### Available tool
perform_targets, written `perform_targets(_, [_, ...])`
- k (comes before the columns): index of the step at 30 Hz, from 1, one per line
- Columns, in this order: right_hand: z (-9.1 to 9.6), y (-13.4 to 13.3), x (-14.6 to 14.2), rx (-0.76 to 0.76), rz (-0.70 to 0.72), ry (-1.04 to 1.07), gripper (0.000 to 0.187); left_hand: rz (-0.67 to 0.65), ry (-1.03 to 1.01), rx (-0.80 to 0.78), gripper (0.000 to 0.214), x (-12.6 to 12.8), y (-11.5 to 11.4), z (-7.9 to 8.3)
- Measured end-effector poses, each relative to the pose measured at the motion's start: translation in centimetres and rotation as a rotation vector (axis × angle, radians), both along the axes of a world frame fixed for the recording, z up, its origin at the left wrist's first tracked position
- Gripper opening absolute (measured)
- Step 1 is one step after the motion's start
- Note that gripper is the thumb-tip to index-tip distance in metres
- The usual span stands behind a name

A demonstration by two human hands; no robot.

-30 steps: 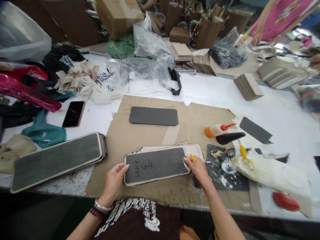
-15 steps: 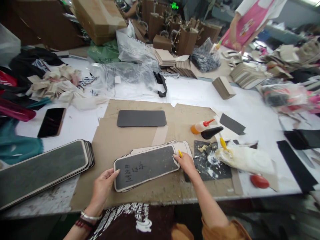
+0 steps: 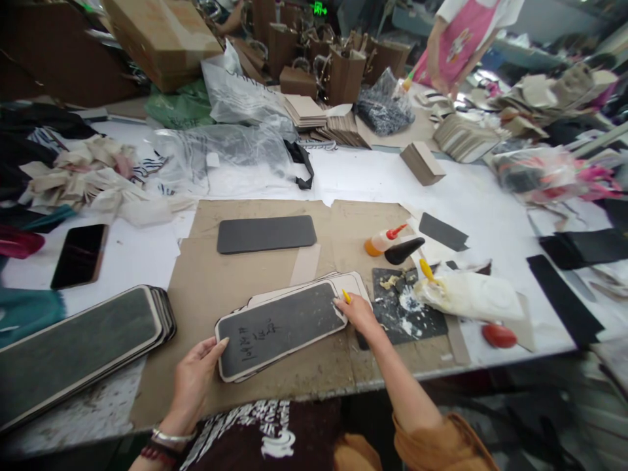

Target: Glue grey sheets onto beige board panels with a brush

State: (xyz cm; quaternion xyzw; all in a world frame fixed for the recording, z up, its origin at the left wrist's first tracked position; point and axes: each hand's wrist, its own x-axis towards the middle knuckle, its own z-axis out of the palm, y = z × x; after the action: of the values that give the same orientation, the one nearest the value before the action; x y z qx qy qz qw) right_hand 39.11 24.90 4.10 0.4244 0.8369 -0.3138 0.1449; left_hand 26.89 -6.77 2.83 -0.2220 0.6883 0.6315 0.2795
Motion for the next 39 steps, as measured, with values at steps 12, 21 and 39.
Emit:
perform_targets(12, [-0.1, 0.0, 0.0, 0.0, 0.015, 0.012, 0.029, 0.013, -0.001, -0.042, 0.046, -0.1, 0.4, 0.4])
perform_targets(21, [-1.0, 1.0, 1.4, -0.168, -0.031, 0.151, 0.033, 0.022, 0.033, 0.03, 0.044, -0.2, 0.5, 0.9])
perform_targets(39, [0.7, -1.3, 0.7, 0.085, 0.001, 0.108, 0.02, 0.061, -0.027, 0.017, 0.039, -0.4, 0.7, 1.2])
